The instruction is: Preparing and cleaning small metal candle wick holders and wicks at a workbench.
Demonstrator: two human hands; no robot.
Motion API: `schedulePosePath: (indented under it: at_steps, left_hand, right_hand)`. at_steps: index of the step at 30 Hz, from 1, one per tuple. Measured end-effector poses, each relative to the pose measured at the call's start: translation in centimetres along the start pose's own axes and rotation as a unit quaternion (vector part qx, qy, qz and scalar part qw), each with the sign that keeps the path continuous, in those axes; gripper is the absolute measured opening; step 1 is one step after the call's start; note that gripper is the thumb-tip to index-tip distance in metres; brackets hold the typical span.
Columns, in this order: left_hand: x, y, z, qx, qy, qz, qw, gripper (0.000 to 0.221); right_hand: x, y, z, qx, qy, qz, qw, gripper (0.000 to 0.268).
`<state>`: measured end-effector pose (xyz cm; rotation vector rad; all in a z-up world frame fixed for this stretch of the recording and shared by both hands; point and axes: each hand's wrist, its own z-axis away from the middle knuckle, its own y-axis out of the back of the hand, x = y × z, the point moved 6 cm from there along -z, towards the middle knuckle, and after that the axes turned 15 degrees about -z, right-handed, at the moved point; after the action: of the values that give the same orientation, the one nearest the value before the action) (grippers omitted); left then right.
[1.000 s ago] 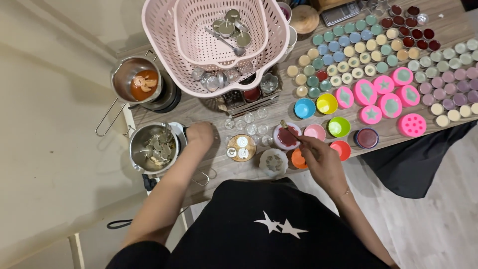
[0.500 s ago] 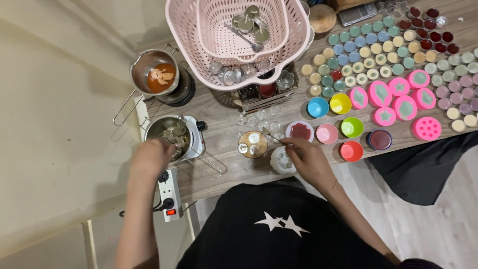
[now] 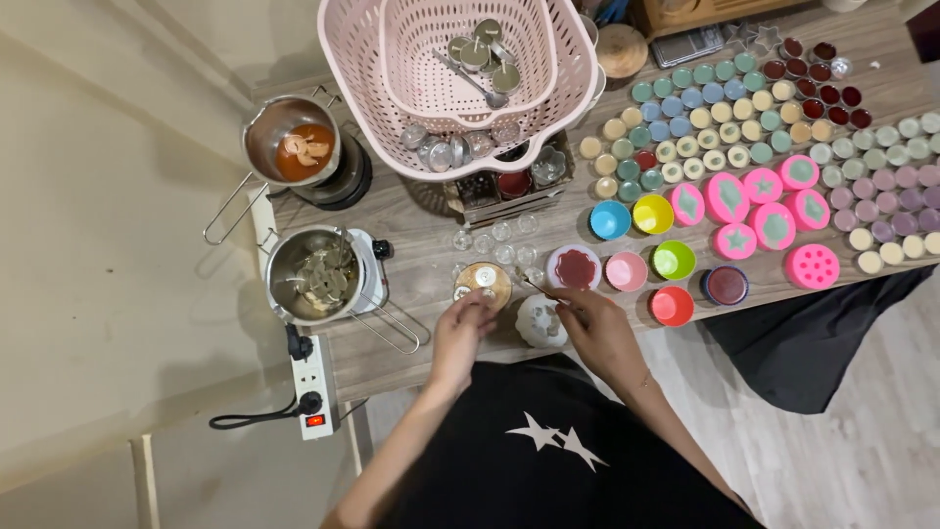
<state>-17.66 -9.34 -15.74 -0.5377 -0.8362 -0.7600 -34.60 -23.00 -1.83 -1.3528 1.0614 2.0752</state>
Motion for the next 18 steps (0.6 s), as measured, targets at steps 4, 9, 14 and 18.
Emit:
schedulePosePath:
  at_steps: [4,9,14,18]
  left_hand:
    - [0.3,3.2,0.1,0.123,-0.018,-0.096,0.988,0.028]
    - [2.3,5.6,0.1,0.291,-0.192,-0.438,0.828,0.023]
    - [3.0,6.0,-0.9,0.312,-0.180,-0.448,0.818,0.023]
    - [3.7,5.9,-3.3,0.316,-0.212,-0.443,0.812,0.040]
  right_hand:
    - [1.1,0.6,0.0,-0.014,-0.001,0.002,1.000,0.029]
    - [2.2,1.7,-0.1,-0.041,0.035,0.015,0.998,0.028]
    - [2.1,2.6,0.0,-0.060,0.019,0.033,0.997,0.028]
    - [1.5,3.0,-0.3,-0.066,-0.002,0.058,0.996,0.027]
